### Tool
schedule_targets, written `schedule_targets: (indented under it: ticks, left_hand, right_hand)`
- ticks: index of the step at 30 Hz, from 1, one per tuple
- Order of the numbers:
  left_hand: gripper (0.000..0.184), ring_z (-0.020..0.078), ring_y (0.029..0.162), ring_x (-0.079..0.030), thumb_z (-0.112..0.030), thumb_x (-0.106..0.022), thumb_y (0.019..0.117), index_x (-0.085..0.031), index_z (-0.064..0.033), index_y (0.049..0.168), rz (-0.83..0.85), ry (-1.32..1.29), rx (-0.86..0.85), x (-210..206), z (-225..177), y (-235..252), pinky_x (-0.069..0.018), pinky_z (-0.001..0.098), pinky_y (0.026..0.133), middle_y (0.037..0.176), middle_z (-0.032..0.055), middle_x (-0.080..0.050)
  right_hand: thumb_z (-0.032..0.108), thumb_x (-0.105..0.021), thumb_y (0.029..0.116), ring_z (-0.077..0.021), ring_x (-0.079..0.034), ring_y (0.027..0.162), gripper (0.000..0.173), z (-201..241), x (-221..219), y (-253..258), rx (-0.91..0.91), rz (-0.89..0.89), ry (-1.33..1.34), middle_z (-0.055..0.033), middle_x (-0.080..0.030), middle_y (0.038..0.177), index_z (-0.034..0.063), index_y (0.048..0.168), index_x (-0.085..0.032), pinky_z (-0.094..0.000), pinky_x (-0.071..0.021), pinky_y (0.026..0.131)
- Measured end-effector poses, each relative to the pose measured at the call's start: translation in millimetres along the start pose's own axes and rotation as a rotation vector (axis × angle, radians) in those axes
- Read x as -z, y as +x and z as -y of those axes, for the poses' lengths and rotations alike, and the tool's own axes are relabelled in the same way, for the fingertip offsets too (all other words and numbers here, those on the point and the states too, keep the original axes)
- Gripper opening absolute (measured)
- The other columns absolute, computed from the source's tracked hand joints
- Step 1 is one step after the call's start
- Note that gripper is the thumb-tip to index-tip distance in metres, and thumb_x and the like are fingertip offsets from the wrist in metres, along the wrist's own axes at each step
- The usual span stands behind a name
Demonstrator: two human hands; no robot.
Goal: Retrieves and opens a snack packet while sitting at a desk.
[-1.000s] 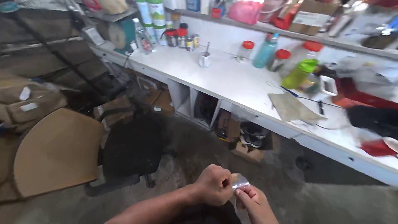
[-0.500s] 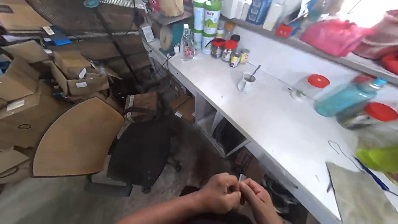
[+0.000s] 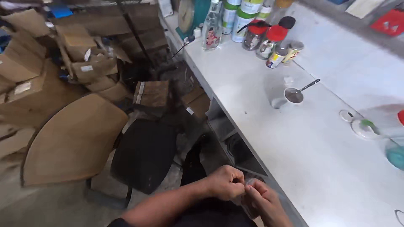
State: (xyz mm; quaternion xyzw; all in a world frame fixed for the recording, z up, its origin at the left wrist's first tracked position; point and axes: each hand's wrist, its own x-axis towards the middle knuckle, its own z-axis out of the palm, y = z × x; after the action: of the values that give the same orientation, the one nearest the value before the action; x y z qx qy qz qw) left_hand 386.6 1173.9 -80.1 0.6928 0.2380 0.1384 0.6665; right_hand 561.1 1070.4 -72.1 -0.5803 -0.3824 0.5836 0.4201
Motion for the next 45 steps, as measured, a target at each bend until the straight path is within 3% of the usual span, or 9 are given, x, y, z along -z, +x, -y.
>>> schedule_targets:
  ticks: [5, 8, 12, 20, 23, 26, 31, 37, 45]
  left_hand:
    - [0.018, 0.0083, 0.068, -0.055, -0.012, -0.058, 0.0927, -0.065, 0.0002, 0.081, 0.025, 0.11, 0.095, 104.8, 12.1, 84.5, -0.0457, 0.0266, 0.063, 0.073, 0.0049, -0.059]
    - [0.024, 0.0132, 0.086, -0.067, -0.019, -0.068, 0.0957, -0.07, 0.0026, 0.105, 0.426, 0.066, 0.154, 144.6, 16.1, 128.1, -0.0558, 0.0332, 0.082, 0.094, 0.0115, -0.071]
    - [0.024, 0.0152, 0.084, -0.065, -0.021, -0.063, 0.0995, -0.07, 0.0027, 0.1, 0.776, 0.117, 0.221, 156.1, 30.4, 171.2, -0.0538, 0.0354, 0.08, 0.091, 0.012, -0.069]
    - [0.017, 0.0021, 0.086, -0.065, -0.022, -0.075, 0.0881, -0.07, -0.0065, 0.086, 0.875, 0.165, 0.3, 135.0, 75.6, 186.7, -0.055, 0.0228, 0.08, 0.088, -0.0002, -0.07]
    - [0.026, 0.0093, 0.101, -0.067, -0.036, -0.079, 0.0847, -0.073, -0.0121, 0.092, 0.924, 0.45, 0.127, 122.8, 98.1, 178.7, -0.0568, 0.0335, 0.091, 0.097, -0.0007, -0.073]
    - [0.017, 0.0156, 0.1, -0.07, -0.028, -0.068, 0.0901, -0.075, -0.013, 0.092, 1.028, 0.651, -0.079, 109.5, 125.2, 172.0, -0.0566, 0.0421, 0.092, 0.093, 0.0001, -0.075]
    - [0.02, 0.0187, 0.1, -0.068, -0.026, -0.058, 0.0979, -0.071, -0.012, 0.093, 1.164, 0.731, -0.224, 95.5, 162.0, 162.8, -0.0555, 0.0379, 0.09, 0.099, 0.0054, -0.072]
    - [0.023, 0.0241, 0.106, -0.069, -0.027, -0.061, 0.0951, -0.071, -0.008, 0.086, 1.331, 0.856, -0.34, 81.0, 194.9, 157.0, -0.0557, 0.0392, 0.095, 0.098, 0.009, -0.073]
    - [0.023, 0.0282, 0.111, -0.067, -0.029, -0.062, 0.0952, -0.067, -0.0106, 0.082, 1.596, 0.853, -0.48, 68.1, 232.3, 159.2, -0.0531, 0.044, 0.101, 0.1, 0.0088, -0.073]
  right_hand:
    - [0.009, -0.055, 0.0925, -0.0042, -0.061, 0.054, 0.018, 18.2, -1.1, 72.0, -0.146, -0.213, 0.016, 0.0051, -0.065, 0.063, 0.0109, 0.076, -0.063, -0.0239, -0.0524, 0.054]
    - [0.013, -0.057, 0.0977, -0.0046, -0.062, 0.061, 0.018, 22.4, -8.6, 101.6, -0.189, -0.323, 0.096, 0.0044, -0.066, 0.068, 0.0092, 0.082, -0.066, -0.0247, -0.054, 0.06]
    - [0.016, -0.057, 0.0997, -0.0024, -0.062, 0.068, 0.017, 18.5, -22.9, 131.0, -0.227, -0.501, 0.191, 0.0054, -0.065, 0.074, 0.0092, 0.089, -0.068, -0.0234, -0.0548, 0.067]
    - [0.019, -0.049, 0.1043, -0.0089, -0.06, 0.076, 0.025, -34.7, -53.0, 124.6, -0.242, -0.671, 0.225, -0.005, -0.065, 0.085, 0.004, 0.098, -0.068, -0.0283, -0.0523, 0.072]
    - [0.021, -0.049, 0.102, -0.0124, -0.062, 0.074, 0.025, -61.6, -66.0, 124.8, -0.25, -0.841, 0.273, -0.0058, -0.065, 0.081, 0.0054, 0.093, -0.068, -0.0335, -0.0531, 0.068]
    - [0.018, -0.05, 0.0988, -0.0124, -0.059, 0.068, 0.024, -90.1, -82.1, 128.6, -0.254, -1.029, 0.376, -0.0054, -0.061, 0.074, 0.0046, 0.086, -0.065, -0.0317, -0.0502, 0.063]
    - [0.015, -0.048, 0.0996, -0.0077, -0.056, 0.068, 0.025, -137.1, -118.5, 135.7, -0.226, -1.28, 0.695, -0.0035, -0.059, 0.075, 0.0042, 0.083, -0.064, -0.0259, -0.0481, 0.062]
    - [0.038, -0.055, 0.1029, -0.0159, -0.063, 0.075, 0.036, -171.7, -149.8, 139.0, -0.419, -1.166, 1.025, -0.0067, -0.064, 0.083, 0.0043, 0.098, -0.068, -0.0387, -0.054, 0.07]
    - [0.057, -0.058, 0.0978, -0.02, -0.064, 0.076, 0.051, -217.7, -159.3, 136.8, -0.581, -1.031, 1.242, -0.0054, -0.064, 0.079, 0.0083, 0.092, -0.069, -0.0485, -0.053, 0.072]
